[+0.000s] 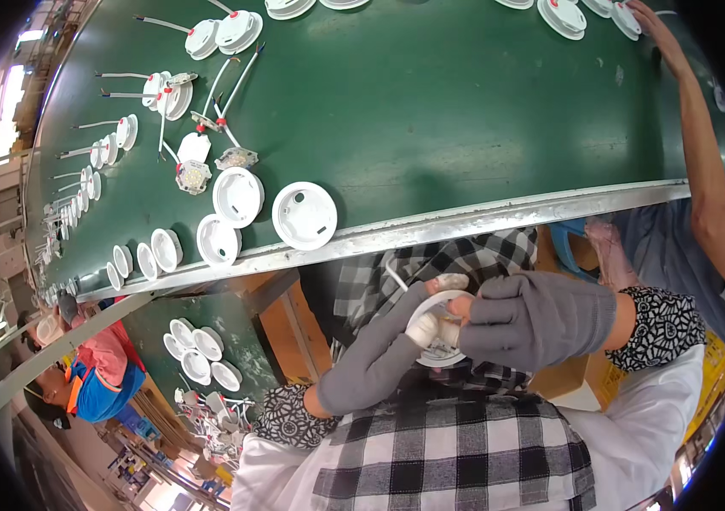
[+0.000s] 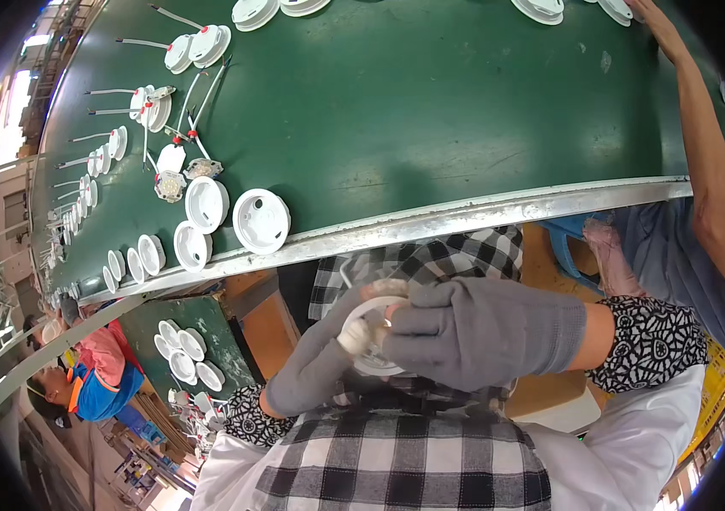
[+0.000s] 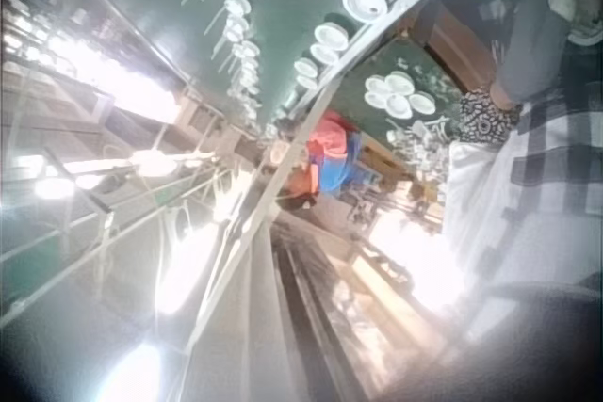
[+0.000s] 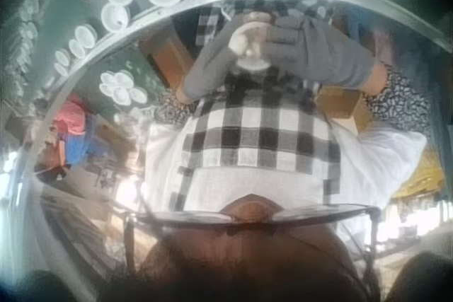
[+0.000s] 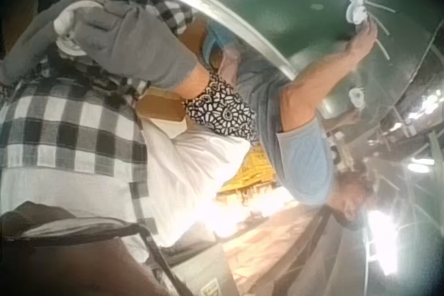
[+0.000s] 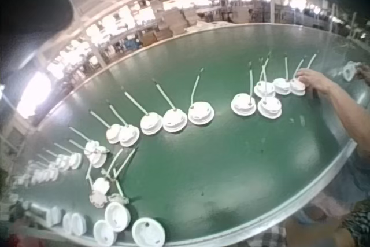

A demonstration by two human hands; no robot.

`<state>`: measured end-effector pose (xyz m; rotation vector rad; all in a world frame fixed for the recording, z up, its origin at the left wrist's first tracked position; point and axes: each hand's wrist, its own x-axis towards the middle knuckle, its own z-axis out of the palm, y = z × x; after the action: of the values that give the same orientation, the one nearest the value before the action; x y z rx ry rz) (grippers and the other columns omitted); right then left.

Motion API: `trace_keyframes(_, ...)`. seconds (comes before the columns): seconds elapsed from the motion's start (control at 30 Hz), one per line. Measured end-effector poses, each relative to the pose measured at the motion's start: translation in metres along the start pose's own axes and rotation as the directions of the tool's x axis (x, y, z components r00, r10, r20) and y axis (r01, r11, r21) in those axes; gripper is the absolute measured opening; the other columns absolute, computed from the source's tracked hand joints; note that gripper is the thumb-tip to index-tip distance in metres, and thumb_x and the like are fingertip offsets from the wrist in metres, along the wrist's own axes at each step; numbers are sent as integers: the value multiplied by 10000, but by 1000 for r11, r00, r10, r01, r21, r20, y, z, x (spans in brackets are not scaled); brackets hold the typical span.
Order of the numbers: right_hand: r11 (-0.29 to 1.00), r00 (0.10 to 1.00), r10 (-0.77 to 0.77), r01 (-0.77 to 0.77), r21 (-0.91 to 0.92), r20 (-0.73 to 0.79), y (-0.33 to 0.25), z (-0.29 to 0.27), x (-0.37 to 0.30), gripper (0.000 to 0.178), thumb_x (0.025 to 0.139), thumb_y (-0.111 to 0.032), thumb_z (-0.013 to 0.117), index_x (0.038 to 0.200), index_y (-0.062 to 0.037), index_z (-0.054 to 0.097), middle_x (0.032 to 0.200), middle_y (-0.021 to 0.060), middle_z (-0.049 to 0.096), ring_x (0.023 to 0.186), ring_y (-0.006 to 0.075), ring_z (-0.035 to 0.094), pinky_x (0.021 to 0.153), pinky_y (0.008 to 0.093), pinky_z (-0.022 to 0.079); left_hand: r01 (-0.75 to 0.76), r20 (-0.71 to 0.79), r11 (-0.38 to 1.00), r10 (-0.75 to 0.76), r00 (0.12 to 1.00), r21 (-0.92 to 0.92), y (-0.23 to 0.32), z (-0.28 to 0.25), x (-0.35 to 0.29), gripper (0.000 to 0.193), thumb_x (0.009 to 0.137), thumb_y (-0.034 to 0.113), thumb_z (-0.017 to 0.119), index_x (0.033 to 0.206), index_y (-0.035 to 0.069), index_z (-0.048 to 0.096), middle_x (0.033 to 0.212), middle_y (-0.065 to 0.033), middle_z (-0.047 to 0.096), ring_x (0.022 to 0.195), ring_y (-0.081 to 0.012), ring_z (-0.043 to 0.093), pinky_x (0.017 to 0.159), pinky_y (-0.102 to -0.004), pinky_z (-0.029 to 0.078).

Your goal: The person assembles light fixtures by threading the wires of LED circuit boards through round plastic casings, pressing the boards into the casings, and placing the assembled units onto the conveyor belt.

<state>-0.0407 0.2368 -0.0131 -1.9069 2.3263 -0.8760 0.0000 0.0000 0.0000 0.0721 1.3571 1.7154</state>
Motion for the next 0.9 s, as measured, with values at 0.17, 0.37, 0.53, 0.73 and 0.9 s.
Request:
trace_keyframes(0.17,999,998,-17,20,-51,57,6,-8,5,341,705,-182,665,1023,-105,566,951,18,485,928,160,524,808,306,446,107,-111,946,-147,983,-306,-10,11,-3,510,1000,187,384,1441,-33,251,1362,-150,435,1198,-194,495,964,-318,453)
trace_keyframes(0.37,523,747,658,-539,660,89,-1,-17,7,378,765,-245,708,1075,-84,566,923,61,493,838,196,541,698,315,456,43,-253,980,-92,963,-193,-2,12,-3,483,971,142,403,1414,-29,312,1257,-132,524,1138,-193,537,948,-318,462)
trace_keyframes(0.53,187,575,741,-673,716,347,-19,22,4,376,924,-379,499,1025,-17,524,746,133,538,648,247,559,613,370,448,5,-223,993,22,975,116,-23,7,2,501,953,141,449,1410,-21,322,1225,-137,547,1140,-204,539,986,-318,421)
trace_keyframes(0.73,165,554,685,-751,640,473,-17,30,0,359,895,-327,522,1091,-28,556,832,161,612,751,259,635,676,381,476,-54,-43,996,57,997,72,-28,3,1,697,907,194,607,1457,19,216,1254,-157,526,1152,-209,541,1003,-318,408)
trace_keyframes(0.9,8,532,656,-714,700,536,-20,42,5,485,852,-365,591,1206,-35,562,964,152,664,882,247,663,779,347,506,44,-111,972,-19,994,230,-40,0,-3,769,862,215,688,1454,39,230,1286,-176,498,1157,-232,547,984,-341,437)
